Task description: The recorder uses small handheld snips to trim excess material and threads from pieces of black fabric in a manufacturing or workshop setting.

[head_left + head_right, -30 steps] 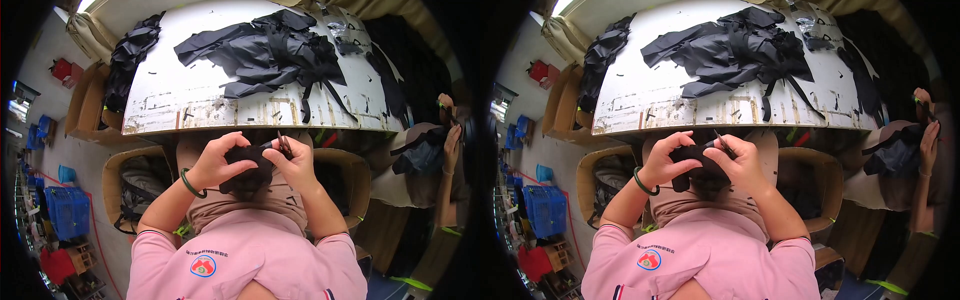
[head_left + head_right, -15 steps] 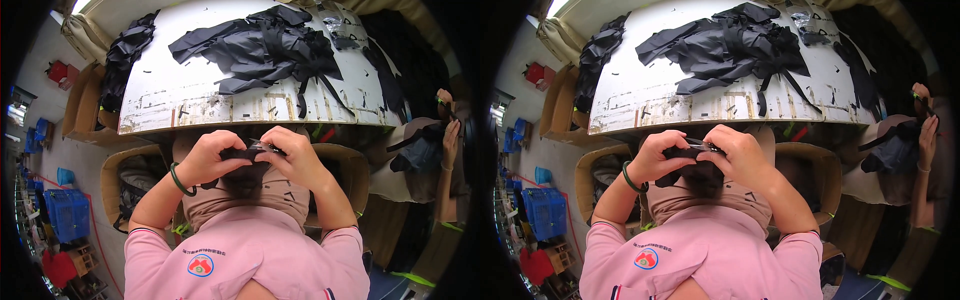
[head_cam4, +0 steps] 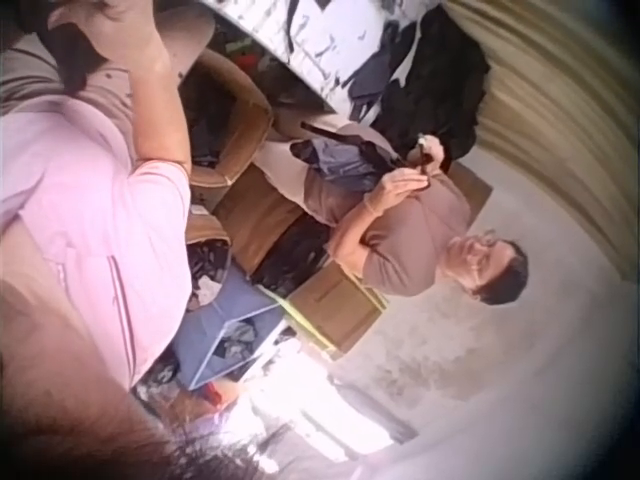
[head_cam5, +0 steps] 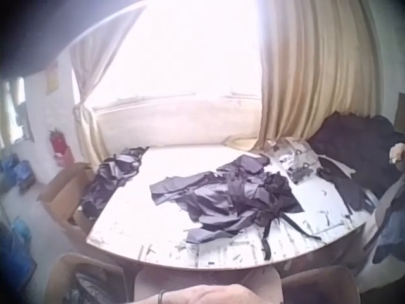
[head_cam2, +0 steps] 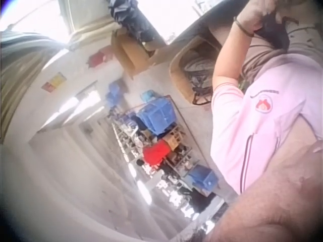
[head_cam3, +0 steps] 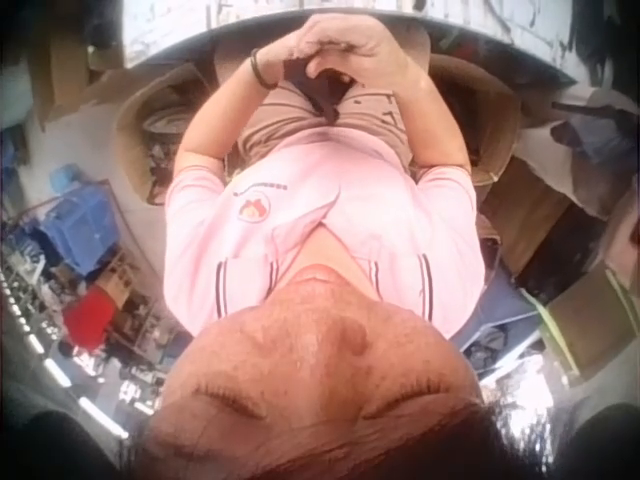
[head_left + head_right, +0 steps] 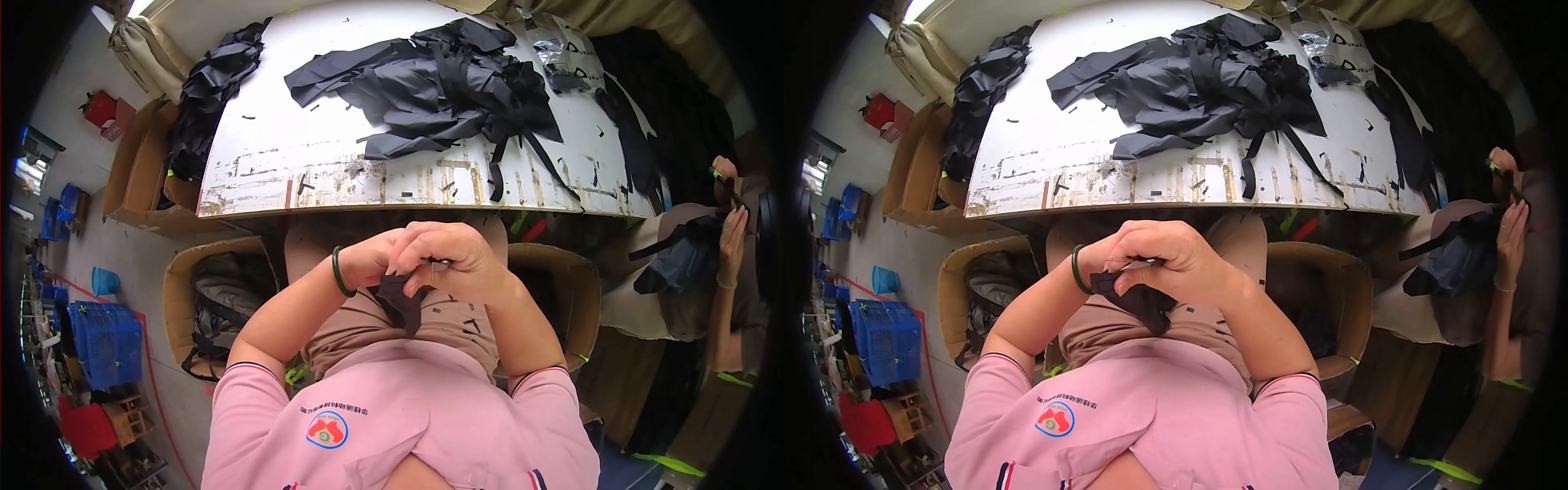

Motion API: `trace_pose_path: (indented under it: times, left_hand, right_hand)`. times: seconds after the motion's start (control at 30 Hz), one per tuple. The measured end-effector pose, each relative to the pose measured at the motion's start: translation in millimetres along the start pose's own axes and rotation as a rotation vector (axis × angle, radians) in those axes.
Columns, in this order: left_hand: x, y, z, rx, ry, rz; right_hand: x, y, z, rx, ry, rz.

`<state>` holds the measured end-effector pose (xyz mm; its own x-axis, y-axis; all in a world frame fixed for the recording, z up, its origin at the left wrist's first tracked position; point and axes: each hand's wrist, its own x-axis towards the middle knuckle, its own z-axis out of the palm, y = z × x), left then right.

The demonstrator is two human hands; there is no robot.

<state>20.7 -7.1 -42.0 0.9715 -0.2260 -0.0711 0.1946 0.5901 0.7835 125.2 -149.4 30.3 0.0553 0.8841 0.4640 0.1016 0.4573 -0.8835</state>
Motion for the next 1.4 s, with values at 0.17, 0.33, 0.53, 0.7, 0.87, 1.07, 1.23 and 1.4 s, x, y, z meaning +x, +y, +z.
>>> trace_pose_path:
  times: [0.17,0.33,0.53,0.7,0.87,1.07,1.23,1.4]
  left_hand:
    - [-1,-6,-5,0.784,0.54,0.411]
    - [-26,22,38,0.651,0.242,0.536]
    - [-28,12,40,0.656,0.388,0.51]
    - [-27,11,41,0.731,0.416,0.562]
    - [-24,7,39,0.384,0.468,0.581]
    - [-20,0,38,0.209,0.41,0.613]
    - [-21,-3,34,0.147,0.326,0.571]
    - [-23,0,33,0.198,0.252,0.551]
  right_hand:
    - [-17,-2,-15,-0.085,0.184,0.072]
    - [-21,-2,-20,-0.184,0.279,0.19]
    - [-19,-3,-18,-0.131,0.284,0.41]
    - [-20,6,-17,0.016,0.266,0.449]
    - [-21,11,0,0.114,0.45,0.352]
    - [-31,14,13,0.506,0.565,0.508]
    - [-35,25,14,0.83,0.547,0.6]
    - [-39,35,7,0.719,0.42,0.65]
